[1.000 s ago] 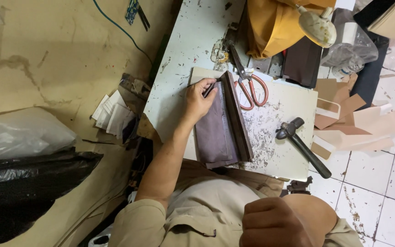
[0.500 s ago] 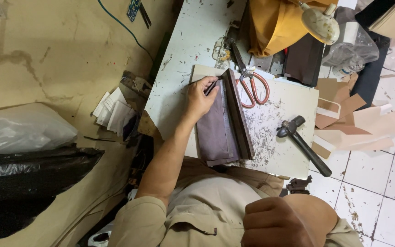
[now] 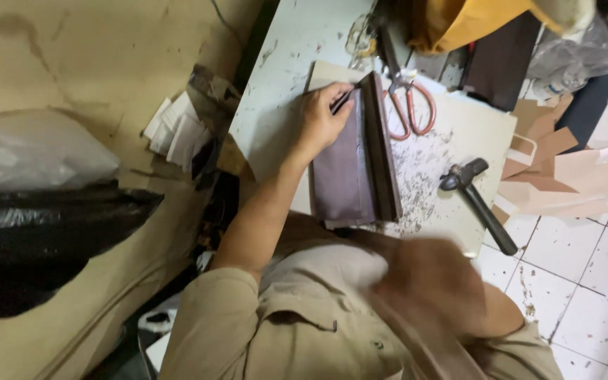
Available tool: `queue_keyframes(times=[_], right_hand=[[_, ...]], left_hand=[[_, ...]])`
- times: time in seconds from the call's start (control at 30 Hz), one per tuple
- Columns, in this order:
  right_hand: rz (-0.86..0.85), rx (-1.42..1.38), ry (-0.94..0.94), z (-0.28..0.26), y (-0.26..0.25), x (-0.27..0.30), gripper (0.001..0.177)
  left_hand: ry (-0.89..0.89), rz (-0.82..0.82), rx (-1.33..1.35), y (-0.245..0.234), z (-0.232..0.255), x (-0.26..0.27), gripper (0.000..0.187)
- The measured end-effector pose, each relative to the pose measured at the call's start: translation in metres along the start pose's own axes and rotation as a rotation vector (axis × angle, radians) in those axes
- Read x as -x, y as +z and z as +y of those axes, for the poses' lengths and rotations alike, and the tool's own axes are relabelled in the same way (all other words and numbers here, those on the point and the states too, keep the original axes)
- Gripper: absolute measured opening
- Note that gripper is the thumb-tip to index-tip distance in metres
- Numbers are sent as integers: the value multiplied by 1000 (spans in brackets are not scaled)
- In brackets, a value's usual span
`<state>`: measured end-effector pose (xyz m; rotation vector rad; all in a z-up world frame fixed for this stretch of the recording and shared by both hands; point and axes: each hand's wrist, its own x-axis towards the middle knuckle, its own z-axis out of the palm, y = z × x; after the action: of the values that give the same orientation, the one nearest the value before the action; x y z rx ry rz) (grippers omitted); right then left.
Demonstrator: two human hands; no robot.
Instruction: Hammering the folded edges of leather pieces to flatten and bond them.
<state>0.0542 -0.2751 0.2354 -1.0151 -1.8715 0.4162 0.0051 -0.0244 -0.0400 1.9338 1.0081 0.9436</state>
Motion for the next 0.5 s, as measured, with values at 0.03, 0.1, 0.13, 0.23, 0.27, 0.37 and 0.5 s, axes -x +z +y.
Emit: queue_keyframes(times=[0.03, 0.1, 0.13, 0.23, 0.27, 0.37, 0.5], right_hand=[[22, 95, 82, 14, 7, 9, 15], [41, 238, 208, 63, 14, 13, 13], [74, 397, 330, 87, 16, 16, 13], [-42, 662, 530, 146, 36, 60, 57], [-49, 662, 540, 153, 38, 68, 57], [-173, 540, 728, 167, 43, 87, 68], [-161, 482, 803, 171, 47, 97, 66]], left_hand=[[35, 35, -45, 3, -3, 0, 28], [-5, -39, 15, -2, -2, 1, 27], [-23, -122, 80, -1, -1, 0, 26], [54, -26, 32, 13, -13, -6, 24], [46, -32, 38, 10, -9, -6, 24], [31, -118, 51, 2, 3, -5, 22], [39, -92, 1, -4, 16, -5, 20]])
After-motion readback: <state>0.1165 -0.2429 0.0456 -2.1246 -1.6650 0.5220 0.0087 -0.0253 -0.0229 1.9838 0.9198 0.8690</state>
